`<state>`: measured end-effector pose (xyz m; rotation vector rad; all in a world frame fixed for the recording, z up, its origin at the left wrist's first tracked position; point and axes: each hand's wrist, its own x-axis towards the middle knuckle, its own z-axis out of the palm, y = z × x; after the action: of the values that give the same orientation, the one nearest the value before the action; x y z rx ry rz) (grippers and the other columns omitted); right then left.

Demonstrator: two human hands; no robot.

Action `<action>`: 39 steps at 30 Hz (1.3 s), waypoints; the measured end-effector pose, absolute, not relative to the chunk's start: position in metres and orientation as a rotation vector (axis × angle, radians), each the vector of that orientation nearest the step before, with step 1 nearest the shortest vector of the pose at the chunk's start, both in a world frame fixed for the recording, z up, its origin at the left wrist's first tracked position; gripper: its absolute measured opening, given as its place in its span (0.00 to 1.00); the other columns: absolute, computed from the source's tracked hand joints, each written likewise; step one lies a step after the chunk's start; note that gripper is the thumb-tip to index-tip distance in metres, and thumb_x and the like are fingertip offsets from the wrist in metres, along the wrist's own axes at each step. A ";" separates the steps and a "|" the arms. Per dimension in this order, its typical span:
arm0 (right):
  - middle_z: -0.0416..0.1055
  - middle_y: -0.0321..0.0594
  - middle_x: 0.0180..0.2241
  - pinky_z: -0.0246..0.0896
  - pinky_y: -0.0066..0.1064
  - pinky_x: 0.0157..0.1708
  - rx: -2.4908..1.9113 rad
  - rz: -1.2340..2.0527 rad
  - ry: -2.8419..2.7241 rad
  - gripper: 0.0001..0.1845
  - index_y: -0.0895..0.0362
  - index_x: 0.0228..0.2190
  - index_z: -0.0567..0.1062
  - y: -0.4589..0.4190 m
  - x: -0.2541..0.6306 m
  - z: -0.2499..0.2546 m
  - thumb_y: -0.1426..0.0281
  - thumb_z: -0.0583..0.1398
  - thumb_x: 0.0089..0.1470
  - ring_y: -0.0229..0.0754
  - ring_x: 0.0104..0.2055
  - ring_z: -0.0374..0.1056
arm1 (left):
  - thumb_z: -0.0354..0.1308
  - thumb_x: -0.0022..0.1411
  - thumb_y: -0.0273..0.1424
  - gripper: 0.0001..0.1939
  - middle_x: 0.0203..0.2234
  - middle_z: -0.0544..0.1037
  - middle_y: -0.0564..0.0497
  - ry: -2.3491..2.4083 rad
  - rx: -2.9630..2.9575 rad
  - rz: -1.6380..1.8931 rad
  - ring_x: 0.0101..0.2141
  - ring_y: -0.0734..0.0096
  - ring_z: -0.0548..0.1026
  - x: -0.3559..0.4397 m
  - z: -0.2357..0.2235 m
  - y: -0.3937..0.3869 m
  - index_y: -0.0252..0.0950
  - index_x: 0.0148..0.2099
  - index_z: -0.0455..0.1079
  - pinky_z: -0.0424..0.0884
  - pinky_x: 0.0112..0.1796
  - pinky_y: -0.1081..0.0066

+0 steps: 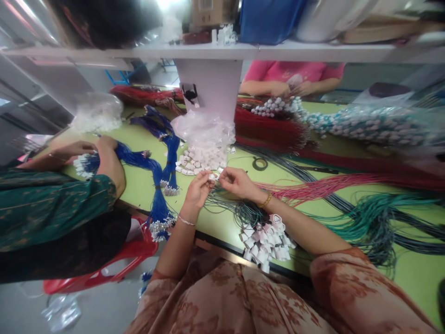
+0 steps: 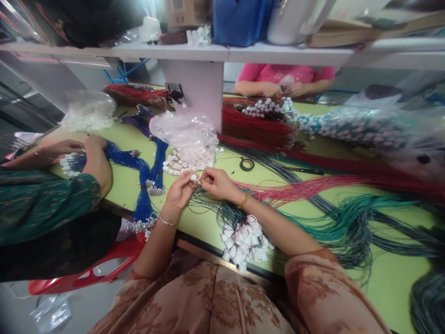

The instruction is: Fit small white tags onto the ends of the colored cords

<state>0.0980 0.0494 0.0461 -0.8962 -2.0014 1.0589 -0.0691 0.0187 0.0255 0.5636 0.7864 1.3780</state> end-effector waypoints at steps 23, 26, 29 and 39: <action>0.65 0.34 0.21 0.52 0.25 0.26 -0.985 1.027 -1.988 0.09 0.61 0.23 0.71 0.056 0.098 0.027 0.67 0.57 0.48 0.32 0.24 0.56 | 0.67 0.47 0.31 0.11 0.25 0.75 0.52 1.095 0.873 1.496 0.25 0.79 0.67 -0.048 0.015 0.012 0.33 0.34 0.73 0.61 0.28 0.75; 0.64 0.34 0.21 0.52 0.25 0.26 -0.951 1.197 -1.993 0.13 0.61 0.24 0.71 0.063 0.101 0.028 0.64 0.56 0.51 0.32 0.24 0.56 | 0.64 0.46 0.28 0.08 0.23 0.73 0.53 1.132 0.847 1.480 0.22 0.80 0.64 -0.055 0.017 0.014 0.33 0.32 0.73 0.58 0.25 0.76; 0.65 0.34 0.22 0.53 0.25 0.27 -0.949 1.286 -2.016 0.14 0.61 0.25 0.71 0.069 0.102 0.032 0.62 0.57 0.50 0.33 0.25 0.57 | 0.61 0.44 0.26 0.05 0.20 0.72 0.53 1.174 0.790 1.483 0.19 0.81 0.63 -0.063 0.017 0.017 0.32 0.28 0.73 0.55 0.22 0.77; 0.63 0.33 0.21 0.50 0.24 0.25 -0.930 1.248 -2.061 0.13 0.60 0.23 0.69 0.065 0.090 0.025 0.63 0.58 0.49 0.32 0.24 0.54 | 0.60 0.44 0.26 0.06 0.20 0.73 0.54 1.217 0.826 1.489 0.20 0.81 0.63 -0.060 0.015 0.016 0.32 0.30 0.74 0.57 0.23 0.77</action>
<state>0.0899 0.0645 0.0253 -0.9302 -2.0608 1.2481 -0.0602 0.0161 0.0154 0.8260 1.2167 1.4891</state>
